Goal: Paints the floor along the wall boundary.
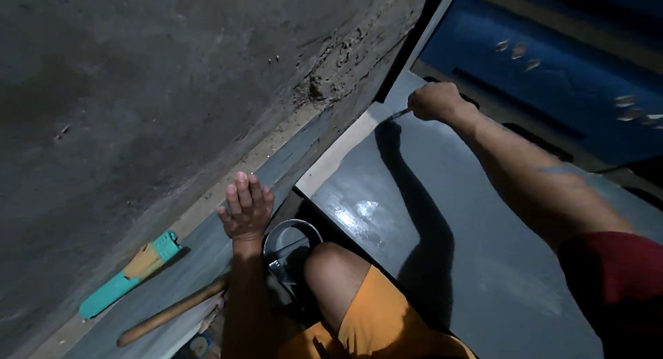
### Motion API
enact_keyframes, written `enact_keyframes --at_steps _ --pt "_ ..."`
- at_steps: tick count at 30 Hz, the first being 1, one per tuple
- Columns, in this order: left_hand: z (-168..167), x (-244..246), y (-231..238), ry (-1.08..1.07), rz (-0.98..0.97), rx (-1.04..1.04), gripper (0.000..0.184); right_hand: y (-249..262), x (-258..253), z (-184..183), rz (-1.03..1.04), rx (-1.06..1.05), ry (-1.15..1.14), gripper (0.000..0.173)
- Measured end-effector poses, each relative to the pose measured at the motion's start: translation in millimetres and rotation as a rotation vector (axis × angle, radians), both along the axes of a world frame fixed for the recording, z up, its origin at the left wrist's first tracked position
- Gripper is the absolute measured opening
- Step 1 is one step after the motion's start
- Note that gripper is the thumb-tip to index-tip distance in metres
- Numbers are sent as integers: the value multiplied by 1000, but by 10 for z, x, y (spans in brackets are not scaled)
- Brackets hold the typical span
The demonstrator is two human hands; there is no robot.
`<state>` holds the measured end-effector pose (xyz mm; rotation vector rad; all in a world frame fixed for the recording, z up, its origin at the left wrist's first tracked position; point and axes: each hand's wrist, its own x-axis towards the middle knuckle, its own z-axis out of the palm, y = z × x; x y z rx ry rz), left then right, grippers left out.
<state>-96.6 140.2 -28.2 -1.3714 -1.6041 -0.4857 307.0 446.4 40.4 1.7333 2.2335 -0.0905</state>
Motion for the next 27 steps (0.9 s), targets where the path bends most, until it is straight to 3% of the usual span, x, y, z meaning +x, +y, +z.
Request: enact_keyframes --at_steps 6,10,13,15,18,21,24,27 --pt "2 -6 -3 23 5 2 77 274 161 -316 -124 -127 401 23" --pt "-4 -15 5 18 -8 20 78 268 97 -534 -160 -63 529 29" --pt "-8 -8 5 8 -3 20 77 217 22 -635 -130 -42 482 29" --pt "-8 -7 3 7 -3 16 77 213 18 -663 -135 -49 330 35" --pt "-6 -19 2 1 -6 12 76 215 -84 -430 -215 -58 160 38" --pt "0 4 -3 -4 -7 13 77 217 -135 -309 -154 -18 253 37" --pt "21 11 2 4 -9 18 76 264 -145 -481 -115 -22 346 35" --pt "14 3 1 9 -4 17 76 268 -111 -644 -140 -42 251 38"
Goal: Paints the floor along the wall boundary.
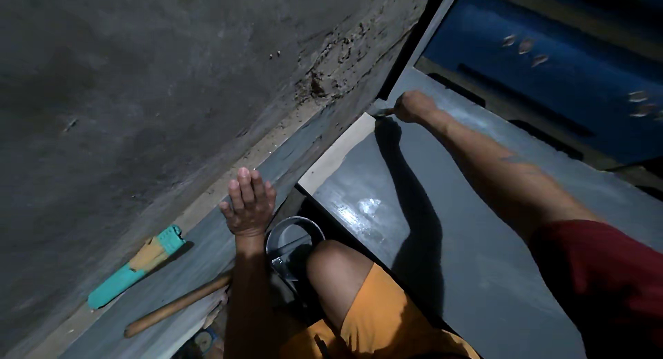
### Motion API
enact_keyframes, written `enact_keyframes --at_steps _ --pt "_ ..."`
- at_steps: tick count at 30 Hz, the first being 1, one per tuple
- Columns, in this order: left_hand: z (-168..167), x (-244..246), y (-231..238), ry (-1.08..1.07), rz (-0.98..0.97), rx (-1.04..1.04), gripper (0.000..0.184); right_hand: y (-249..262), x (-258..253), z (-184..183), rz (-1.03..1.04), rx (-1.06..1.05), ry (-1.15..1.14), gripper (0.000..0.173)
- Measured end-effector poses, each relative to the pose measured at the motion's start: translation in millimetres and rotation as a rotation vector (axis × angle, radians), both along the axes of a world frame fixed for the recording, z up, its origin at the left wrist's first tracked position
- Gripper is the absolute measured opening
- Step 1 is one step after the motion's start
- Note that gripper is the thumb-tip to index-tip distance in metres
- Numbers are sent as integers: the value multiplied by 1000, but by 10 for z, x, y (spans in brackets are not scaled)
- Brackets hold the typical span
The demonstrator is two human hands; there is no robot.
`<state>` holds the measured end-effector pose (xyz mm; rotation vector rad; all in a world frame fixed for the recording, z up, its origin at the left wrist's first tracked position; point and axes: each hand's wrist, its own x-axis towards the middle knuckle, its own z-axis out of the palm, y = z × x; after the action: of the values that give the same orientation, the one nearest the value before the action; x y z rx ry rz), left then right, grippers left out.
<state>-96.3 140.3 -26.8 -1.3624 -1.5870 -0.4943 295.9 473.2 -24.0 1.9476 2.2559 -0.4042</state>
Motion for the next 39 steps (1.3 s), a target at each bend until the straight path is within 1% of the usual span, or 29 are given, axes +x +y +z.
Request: enact_keyframes --at_steps 2,4,6,9,11,12,15,17,18,20,21,24,25,27,29,30,32,33,34,36,39 --pt "-5 -3 0 1 11 -6 76 -24 -41 141 -29 -24 -86 34" --pt "-3 4 -9 3 14 -12 77 -28 -54 248 -32 -14 -85 33" --pt "-4 7 -1 1 8 -11 77 1 -30 242 8 16 -27 35" --pt "1 4 3 -5 -4 -1 76 -6 32 97 44 5 41 36" --pt "6 0 3 -6 -5 0 76 17 116 22 54 -40 -20 34" --pt "6 0 0 -11 -3 -5 75 19 149 48 47 -66 -79 34" --pt "3 9 -9 -22 -5 -16 76 -26 147 321 20 -100 -200 33" --pt "3 14 2 -22 -10 -6 77 -61 124 464 35 -50 -164 29" --pt "3 10 10 -19 -9 0 78 -41 117 460 59 -17 -118 28" --pt "7 8 16 -16 -11 12 77 11 125 318 131 15 -8 35" --pt "10 5 18 -16 -18 18 77 16 116 242 148 3 16 35" --pt "14 8 11 -19 -20 13 77 39 151 103 120 -98 -70 32" --pt "11 3 11 -17 -16 12 77 53 169 128 94 -117 -119 32" --pt "-1 1 8 -14 -8 10 78 23 139 344 18 -134 -199 33" --pt "-6 5 13 -11 -6 14 79 3 124 533 -2 -83 -213 34" --pt "-3 6 19 -9 -8 19 79 18 135 580 29 -32 -204 33" --pt "2 -1 22 0 -8 26 78 16 149 596 113 76 -149 20" --pt "3 -7 18 3 -9 25 78 12 148 568 162 134 -120 16" --pt "2 -8 13 4 -8 19 78 3 159 514 206 188 -91 16" --pt "-2 -6 15 1 -8 13 79 9 188 400 253 246 -67 25" --pt "-5 -10 14 0 -10 18 78 69 198 234 254 213 -82 33"
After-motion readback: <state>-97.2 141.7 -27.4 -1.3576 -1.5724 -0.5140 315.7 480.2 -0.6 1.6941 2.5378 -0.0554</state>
